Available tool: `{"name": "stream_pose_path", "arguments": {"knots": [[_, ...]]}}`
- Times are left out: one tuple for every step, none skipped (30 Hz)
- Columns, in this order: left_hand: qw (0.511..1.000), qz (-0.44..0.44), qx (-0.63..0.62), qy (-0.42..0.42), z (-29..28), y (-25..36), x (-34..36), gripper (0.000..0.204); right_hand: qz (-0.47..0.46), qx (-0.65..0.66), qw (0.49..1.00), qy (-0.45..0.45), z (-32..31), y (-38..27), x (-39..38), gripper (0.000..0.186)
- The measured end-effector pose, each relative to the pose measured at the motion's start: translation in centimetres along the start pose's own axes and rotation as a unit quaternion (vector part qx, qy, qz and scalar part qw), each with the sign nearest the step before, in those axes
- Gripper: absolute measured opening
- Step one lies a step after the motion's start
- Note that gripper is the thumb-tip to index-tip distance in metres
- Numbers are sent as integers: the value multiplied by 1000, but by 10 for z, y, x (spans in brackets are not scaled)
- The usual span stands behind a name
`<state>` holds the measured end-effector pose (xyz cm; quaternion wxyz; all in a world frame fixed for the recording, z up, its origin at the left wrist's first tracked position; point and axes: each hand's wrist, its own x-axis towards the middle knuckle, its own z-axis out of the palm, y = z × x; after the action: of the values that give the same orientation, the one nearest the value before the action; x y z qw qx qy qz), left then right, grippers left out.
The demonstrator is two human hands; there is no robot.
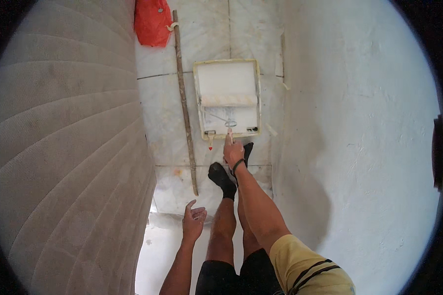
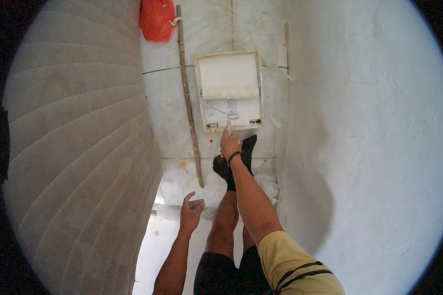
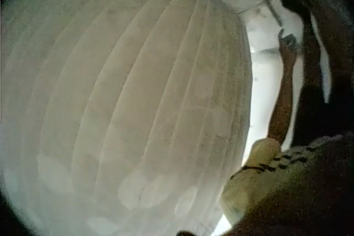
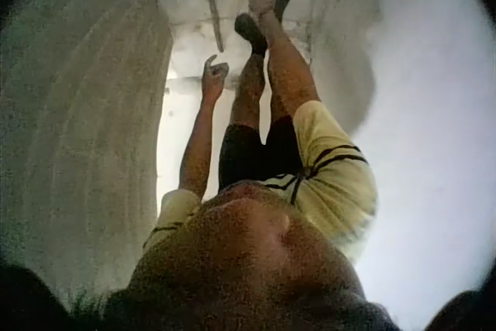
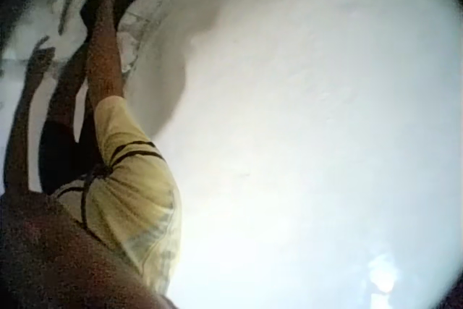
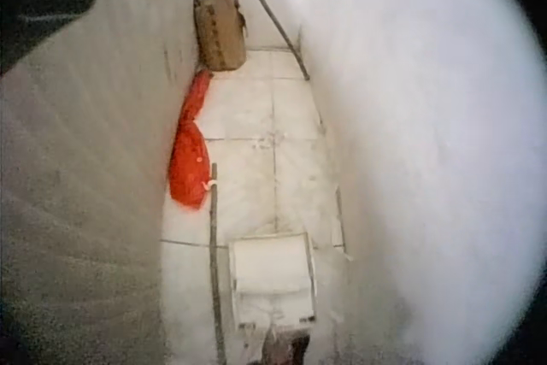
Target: The person paints the walls and corners of a room using a paint roller and a paint tray.
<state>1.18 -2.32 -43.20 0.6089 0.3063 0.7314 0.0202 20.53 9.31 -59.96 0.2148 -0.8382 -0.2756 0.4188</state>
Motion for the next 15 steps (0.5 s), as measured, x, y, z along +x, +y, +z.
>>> {"name": "stream_pose_path", "arguments": {"knots": [[1000,2,13,10,-7,1,0,51,186,143,965,-114,-5,-31,-1,42],[1000,6,12,10,-7,2,1,51,151,127,974,-109,-10,-35,-2,45],[1000,11,7,5,-1,1,1,51,149,124,976,-102,-9,-18,3,45],[1000,17,-1,-8,11,1,4,50,103,52,993,-37,-6,15,14,46],[1000,17,2,-2,7,-2,4,50,55,-9,998,8,0,9,12,47],[1000,12,2,2,4,-6,4,50,54,-4,999,4,3,6,9,47],[1000,7,2,7,0,-10,5,50,72,15,997,-12,4,5,5,48],[1000,7,1,4,3,-8,5,50,92,27,995,-20,-5,2,4,48],[1000,9,2,0,6,-5,6,51,93,24,995,-18,-3,15,10,48],[1000,11,3,-4,10,-3,8,51,111,25,993,-35,1,30,19,48],[1000,7,3,-5,10,-2,7,51,131,26,989,-57,3,36,19,48],[1000,9,-1,-5,10,-1,6,52,135,23,989,-58,3,43,13,48],[1000,12,-6,-7,11,0,6,52,114,-29,993,-31,2,50,3,48],[1000,-1,-12,-3,8,0,5,53,91,-75,993,-8,5,50,-8,48],[1000,-1,-12,-2,6,0,5,53,90,-76,993,-8,2,49,-19,48]]}}
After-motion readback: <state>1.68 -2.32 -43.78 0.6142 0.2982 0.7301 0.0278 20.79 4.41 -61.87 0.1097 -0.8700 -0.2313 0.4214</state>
